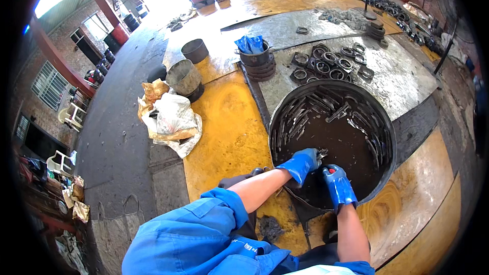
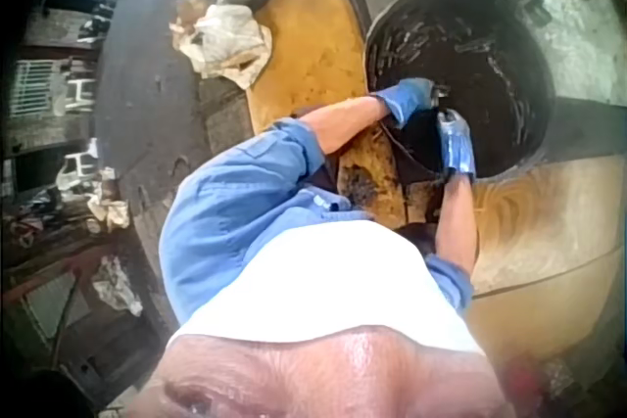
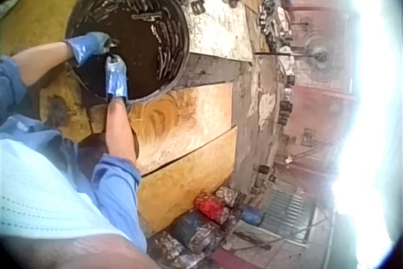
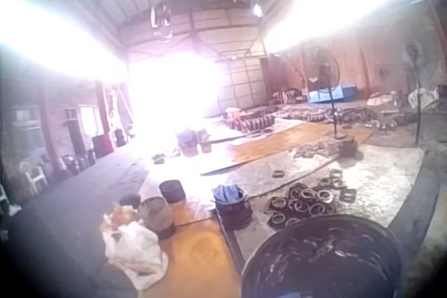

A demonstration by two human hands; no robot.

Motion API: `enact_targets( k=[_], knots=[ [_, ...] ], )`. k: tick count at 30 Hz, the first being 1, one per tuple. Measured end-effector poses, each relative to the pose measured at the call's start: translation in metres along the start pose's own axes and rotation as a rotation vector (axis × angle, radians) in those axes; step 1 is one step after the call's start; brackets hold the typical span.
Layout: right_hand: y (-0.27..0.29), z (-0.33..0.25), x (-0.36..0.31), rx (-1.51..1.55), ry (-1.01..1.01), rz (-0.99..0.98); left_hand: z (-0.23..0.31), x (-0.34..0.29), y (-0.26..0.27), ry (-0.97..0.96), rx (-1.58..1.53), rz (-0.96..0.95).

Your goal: The person cleans metal parts by scrubbing them with a brush while they are submerged in a tub of dark liquid. They handle a large metal ring and various smaller components, turning them over to reach different surfaces.

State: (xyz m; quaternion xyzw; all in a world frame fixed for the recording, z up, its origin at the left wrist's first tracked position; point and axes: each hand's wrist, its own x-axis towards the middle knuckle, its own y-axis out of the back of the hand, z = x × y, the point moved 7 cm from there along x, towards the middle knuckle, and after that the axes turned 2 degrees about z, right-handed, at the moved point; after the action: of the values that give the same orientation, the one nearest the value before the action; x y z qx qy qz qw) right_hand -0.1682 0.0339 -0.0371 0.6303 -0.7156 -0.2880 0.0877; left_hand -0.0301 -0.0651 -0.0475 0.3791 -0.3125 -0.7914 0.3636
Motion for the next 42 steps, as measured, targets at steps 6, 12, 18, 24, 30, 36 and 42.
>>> enact_targets(
  k=[6,12,18,24,30,36,42],
  knots=[
    [-0.003,0.02,0.001,-0.016,-0.07,-0.026,-0.004,-0.005,-0.018,0.051,-0.038,-0.061],
    [-0.016,0.004,0.002,-0.473,-0.006,0.069,-0.019,0.008,-0.037,-0.162,-0.128,0.019],
    [-0.025,-0.026,-0.005,-0.851,0.329,0.034,-0.024,-0.014,0.003,-0.473,-0.341,0.106],
    [-0.016,-0.052,-0.026,-0.96,0.433,0.114,-0.039,-0.012,0.011,0.004,-0.37,-0.019],
    [-0.013,-0.018,-0.007,-0.708,0.094,-0.005,-0.05,0.0,-0.005,-0.026,-0.472,-0.072],
    [-0.011,0.0,-0.003,-0.175,0.053,-0.047,-0.059,-0.002,-0.007,-0.011,-0.503,-0.018],
    [0.028,-0.005,0.011,0.142,-0.151,-0.019,-0.022,-0.037,0.027,0.149,-0.617,-0.137]
  ],
)
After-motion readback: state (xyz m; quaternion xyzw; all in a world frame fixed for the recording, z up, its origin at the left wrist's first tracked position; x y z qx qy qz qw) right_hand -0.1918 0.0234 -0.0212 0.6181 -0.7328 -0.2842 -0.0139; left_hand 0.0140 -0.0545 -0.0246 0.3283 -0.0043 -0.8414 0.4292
